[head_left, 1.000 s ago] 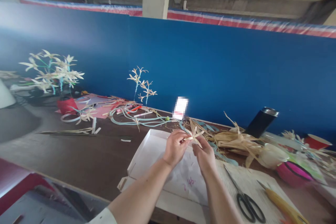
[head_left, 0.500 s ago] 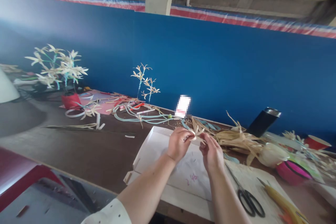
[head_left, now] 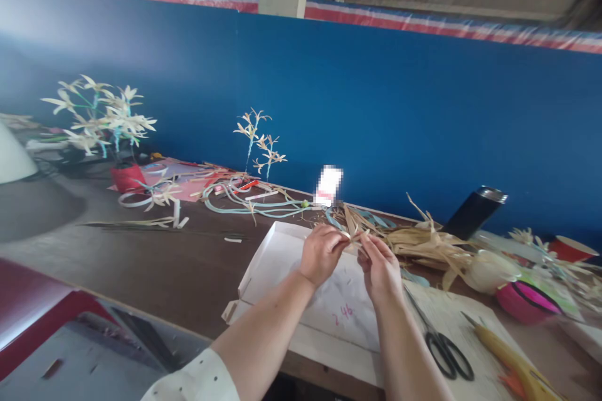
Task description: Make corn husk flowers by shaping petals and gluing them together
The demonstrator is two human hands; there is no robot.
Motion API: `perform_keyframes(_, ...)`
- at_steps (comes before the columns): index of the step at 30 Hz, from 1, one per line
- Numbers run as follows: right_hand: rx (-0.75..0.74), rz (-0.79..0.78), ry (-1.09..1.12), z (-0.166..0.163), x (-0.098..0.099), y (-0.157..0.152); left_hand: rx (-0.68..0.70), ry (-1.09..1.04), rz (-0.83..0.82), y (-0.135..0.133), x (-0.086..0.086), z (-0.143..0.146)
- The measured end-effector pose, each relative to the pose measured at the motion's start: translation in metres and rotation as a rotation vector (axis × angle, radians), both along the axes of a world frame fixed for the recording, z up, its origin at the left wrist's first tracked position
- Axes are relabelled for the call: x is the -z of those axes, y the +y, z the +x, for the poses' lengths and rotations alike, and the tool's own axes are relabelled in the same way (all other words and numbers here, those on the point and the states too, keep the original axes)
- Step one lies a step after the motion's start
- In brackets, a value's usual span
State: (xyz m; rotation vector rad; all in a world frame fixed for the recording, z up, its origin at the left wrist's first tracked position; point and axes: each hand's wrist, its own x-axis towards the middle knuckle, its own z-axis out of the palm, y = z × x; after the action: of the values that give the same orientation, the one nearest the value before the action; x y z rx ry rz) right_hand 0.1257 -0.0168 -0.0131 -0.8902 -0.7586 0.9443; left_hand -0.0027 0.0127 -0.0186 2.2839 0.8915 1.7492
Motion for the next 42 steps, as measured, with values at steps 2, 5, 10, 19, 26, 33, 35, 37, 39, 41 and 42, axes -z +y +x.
perform_keyframes(2, 0.0, 0.01, 0.002, -0.0007, -0.0012, -0.0001, 0.003, -0.007, -0.011, -0.0002, 0.0002, 0.0001)
perform_keyframes(5, -0.011, 0.014, 0.008, -0.0013, -0.0026, -0.0004, 0.009, -0.022, -0.03, -0.0002, 0.0005, 0.0003)
perform_keyframes(10, -0.018, 0.001, 0.028, -0.0013, -0.0025, -0.0009, -0.002, -0.047, -0.052, 0.0003, 0.0011, 0.0012)
perform_keyframes(19, -0.025, -0.014, 0.021, -0.0034, -0.0067, -0.0029, 0.001, -0.11, -0.102, -0.0005, 0.0002, 0.0029)
perform_keyframes(26, -0.025, -0.024, 0.029, -0.002, -0.0049, -0.0015, 0.019, -0.143, -0.11, 0.0, 0.0021, 0.0035)
perform_keyframes(33, -0.038, -0.013, -0.017, -0.0017, -0.0054, -0.002, 0.022, -0.171, -0.116, 0.0001, 0.0012, 0.0044)
perform_keyframes(35, -0.041, -0.009, -0.026, -0.0017, -0.0056, -0.0022, 0.027, -0.174, -0.117, 0.0001, 0.0011, 0.0042)
perform_keyframes(37, -0.042, -0.01, -0.023, -0.0015, -0.0056, -0.0023, 0.031, -0.172, -0.119, 0.0, 0.0012, 0.0041)
perform_keyframes(39, -0.051, -0.008, -0.015, -0.0014, -0.0052, -0.0022, 0.031, -0.172, -0.121, -0.0004, 0.0015, 0.0042)
perform_keyframes(41, -0.061, -0.005, -0.01, -0.0013, -0.0049, -0.0021, 0.027, -0.172, -0.123, -0.0009, 0.0017, 0.0043)
perform_keyframes(42, -0.062, -0.005, -0.011, -0.0014, -0.0049, -0.0021, 0.026, -0.172, -0.124, -0.0012, 0.0017, 0.0044)
